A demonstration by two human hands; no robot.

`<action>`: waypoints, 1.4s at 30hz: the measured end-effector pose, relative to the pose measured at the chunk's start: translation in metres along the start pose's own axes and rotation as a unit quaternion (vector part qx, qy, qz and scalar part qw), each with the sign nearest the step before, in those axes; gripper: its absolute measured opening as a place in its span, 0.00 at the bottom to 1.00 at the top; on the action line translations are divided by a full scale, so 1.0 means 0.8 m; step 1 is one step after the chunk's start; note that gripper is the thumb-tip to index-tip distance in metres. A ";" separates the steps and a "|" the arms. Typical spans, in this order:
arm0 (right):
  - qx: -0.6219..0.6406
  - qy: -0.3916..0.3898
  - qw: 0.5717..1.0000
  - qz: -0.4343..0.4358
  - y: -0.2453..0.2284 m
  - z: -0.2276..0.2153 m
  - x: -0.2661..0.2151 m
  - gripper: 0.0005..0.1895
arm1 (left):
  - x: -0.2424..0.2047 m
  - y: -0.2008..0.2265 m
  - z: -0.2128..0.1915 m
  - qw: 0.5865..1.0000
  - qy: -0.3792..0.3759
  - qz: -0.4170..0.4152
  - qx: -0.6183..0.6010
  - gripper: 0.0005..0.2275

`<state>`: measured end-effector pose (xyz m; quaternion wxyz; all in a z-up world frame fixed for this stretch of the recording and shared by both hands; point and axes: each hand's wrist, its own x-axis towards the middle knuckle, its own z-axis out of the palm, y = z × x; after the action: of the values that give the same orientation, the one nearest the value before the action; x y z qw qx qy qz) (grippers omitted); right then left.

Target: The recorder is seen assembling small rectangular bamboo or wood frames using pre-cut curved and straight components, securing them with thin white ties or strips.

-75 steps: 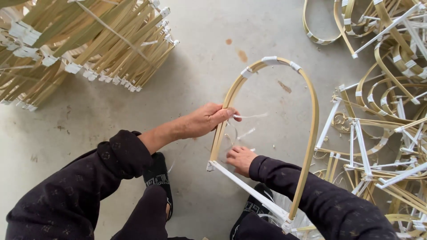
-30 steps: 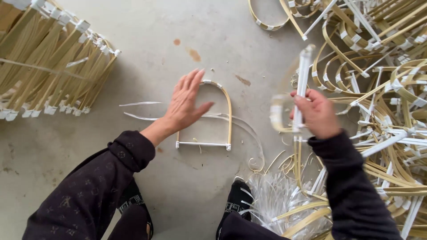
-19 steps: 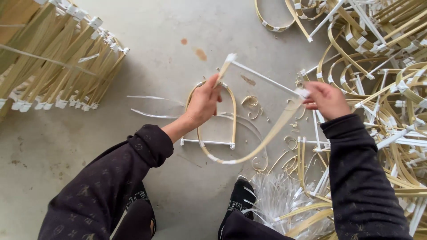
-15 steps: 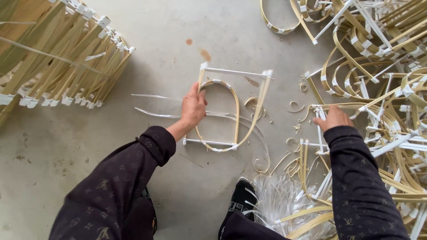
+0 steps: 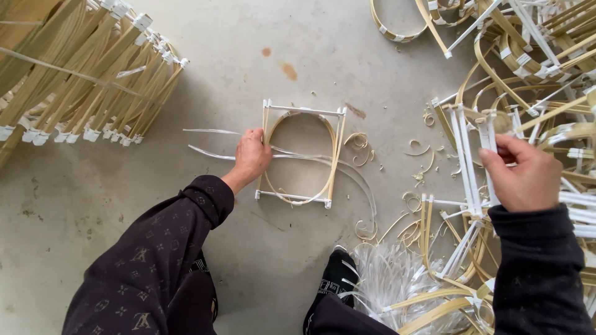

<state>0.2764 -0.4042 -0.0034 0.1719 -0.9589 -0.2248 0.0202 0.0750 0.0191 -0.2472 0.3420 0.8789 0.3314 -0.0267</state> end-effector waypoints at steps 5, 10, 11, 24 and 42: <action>0.143 0.036 0.989 -0.023 -0.060 -0.021 0.002 0.11 | -0.012 0.029 -0.031 0.990 0.115 0.067 -0.046 0.24; 0.239 0.046 0.968 -0.058 -0.091 0.002 0.020 0.11 | -0.028 0.143 -0.053 0.916 -0.126 0.012 -0.379 0.30; 0.273 0.042 0.958 -0.070 -0.104 0.007 0.020 0.11 | -0.036 0.171 -0.050 0.855 -0.223 0.033 -0.467 0.35; 0.533 0.038 0.844 -0.045 -0.120 -0.013 0.033 0.06 | -0.038 0.205 -0.189 0.772 -0.236 0.102 -0.581 0.15; 0.000 -0.174 0.854 -0.490 -0.262 0.274 -0.052 0.11 | -0.124 0.083 -0.229 0.946 -0.065 0.143 -0.283 0.24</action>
<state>0.1246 -0.1764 -0.1405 0.1175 -0.7057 -0.6916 0.0996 0.0048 0.0403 -0.0414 0.5978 0.7804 0.1730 0.0603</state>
